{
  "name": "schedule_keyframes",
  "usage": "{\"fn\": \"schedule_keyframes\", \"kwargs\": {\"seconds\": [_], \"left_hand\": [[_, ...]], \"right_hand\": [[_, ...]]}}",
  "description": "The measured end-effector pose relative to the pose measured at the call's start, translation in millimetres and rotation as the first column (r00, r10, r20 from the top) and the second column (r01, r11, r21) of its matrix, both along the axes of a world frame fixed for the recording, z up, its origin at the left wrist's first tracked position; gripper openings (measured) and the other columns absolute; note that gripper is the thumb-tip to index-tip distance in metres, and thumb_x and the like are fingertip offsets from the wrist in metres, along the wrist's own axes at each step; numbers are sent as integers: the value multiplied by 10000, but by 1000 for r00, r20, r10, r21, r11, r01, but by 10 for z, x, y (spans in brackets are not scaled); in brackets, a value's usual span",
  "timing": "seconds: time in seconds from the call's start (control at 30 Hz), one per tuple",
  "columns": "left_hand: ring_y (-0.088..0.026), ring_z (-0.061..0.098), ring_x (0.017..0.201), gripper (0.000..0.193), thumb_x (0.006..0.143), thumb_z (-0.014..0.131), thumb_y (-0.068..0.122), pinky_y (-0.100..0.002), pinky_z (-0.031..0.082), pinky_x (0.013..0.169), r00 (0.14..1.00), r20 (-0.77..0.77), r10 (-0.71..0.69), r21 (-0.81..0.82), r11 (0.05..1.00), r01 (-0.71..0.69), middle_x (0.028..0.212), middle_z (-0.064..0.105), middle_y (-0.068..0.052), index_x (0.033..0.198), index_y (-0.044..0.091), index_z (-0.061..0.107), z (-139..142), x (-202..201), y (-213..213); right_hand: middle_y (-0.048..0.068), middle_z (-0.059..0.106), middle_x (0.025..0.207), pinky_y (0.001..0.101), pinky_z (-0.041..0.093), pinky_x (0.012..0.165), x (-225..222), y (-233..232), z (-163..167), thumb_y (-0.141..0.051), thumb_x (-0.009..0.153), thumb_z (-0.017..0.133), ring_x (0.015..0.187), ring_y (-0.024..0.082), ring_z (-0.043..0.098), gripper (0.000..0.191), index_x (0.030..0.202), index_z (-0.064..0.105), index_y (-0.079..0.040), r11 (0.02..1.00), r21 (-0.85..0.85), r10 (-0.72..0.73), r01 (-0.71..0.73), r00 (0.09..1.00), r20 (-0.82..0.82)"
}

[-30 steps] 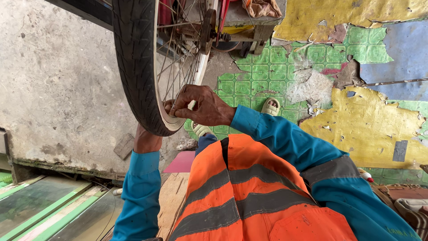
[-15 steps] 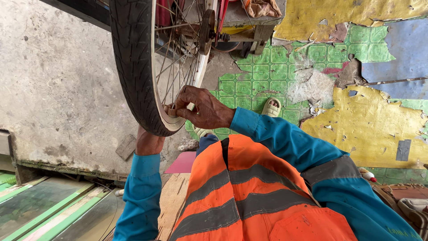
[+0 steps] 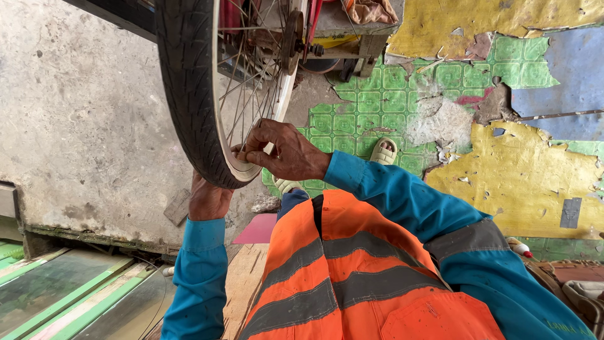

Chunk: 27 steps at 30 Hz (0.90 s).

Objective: The person sits on the floor beside an upside-down bicycle and works on the front wheel, using a small hand tool at the tire rim to pry and work around the tire and rim, steadying the wheel with the other hand.

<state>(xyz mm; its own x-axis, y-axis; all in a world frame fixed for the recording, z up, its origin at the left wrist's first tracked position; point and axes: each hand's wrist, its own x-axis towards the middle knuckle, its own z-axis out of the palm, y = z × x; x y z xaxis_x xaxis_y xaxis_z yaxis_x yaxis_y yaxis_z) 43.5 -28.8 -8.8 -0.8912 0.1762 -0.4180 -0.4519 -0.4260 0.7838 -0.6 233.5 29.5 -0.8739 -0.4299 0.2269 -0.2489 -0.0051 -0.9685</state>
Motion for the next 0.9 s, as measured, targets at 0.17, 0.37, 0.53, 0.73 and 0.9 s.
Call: {"fn": "schedule_keyframes", "kwargs": {"seconds": [0.17,0.37,0.53,0.73,0.9], "left_hand": [[-239,723,1132,502,914,823,173,-379,644,950,999,-40,3,-21,1000,-4,1268,693,-155,1326,-25,614,51,1,72],[-390,582,1293,382,932,770,109,-525,517,1059,516,-363,-776,-925,234,-298,1365,681,-93,1306,133,696,132,5,-46],[-424,544,1326,402,950,739,85,-561,479,1086,480,-374,-793,-918,242,-315,1412,640,-115,1345,128,676,125,22,-82],[-259,691,1150,428,952,793,125,-400,602,971,994,-113,3,-99,995,-14,1275,685,-150,1335,35,625,9,-2,59],[-244,704,1160,438,1006,755,166,-379,623,999,967,-227,-116,-215,974,67,1236,709,-154,1378,-16,616,86,-6,73]], "right_hand": [[87,661,945,309,639,615,17,-53,-25,-46,909,702,815,202,728,43,941,675,-35,998,27,-48,49,999,-23],[89,672,878,310,637,577,-51,-35,-32,-34,870,718,755,204,718,37,886,686,-24,996,52,-72,74,997,-35],[84,675,905,291,620,565,-47,-39,-32,-49,877,725,768,188,722,30,866,700,-35,998,36,-51,51,999,1],[90,666,868,325,580,578,-41,-60,-33,-57,840,767,750,205,699,80,837,694,-23,994,87,-71,70,997,1],[92,663,913,292,631,608,-70,-31,-17,-67,847,738,822,196,710,68,871,694,-22,1000,29,-6,6,1000,17]]}}
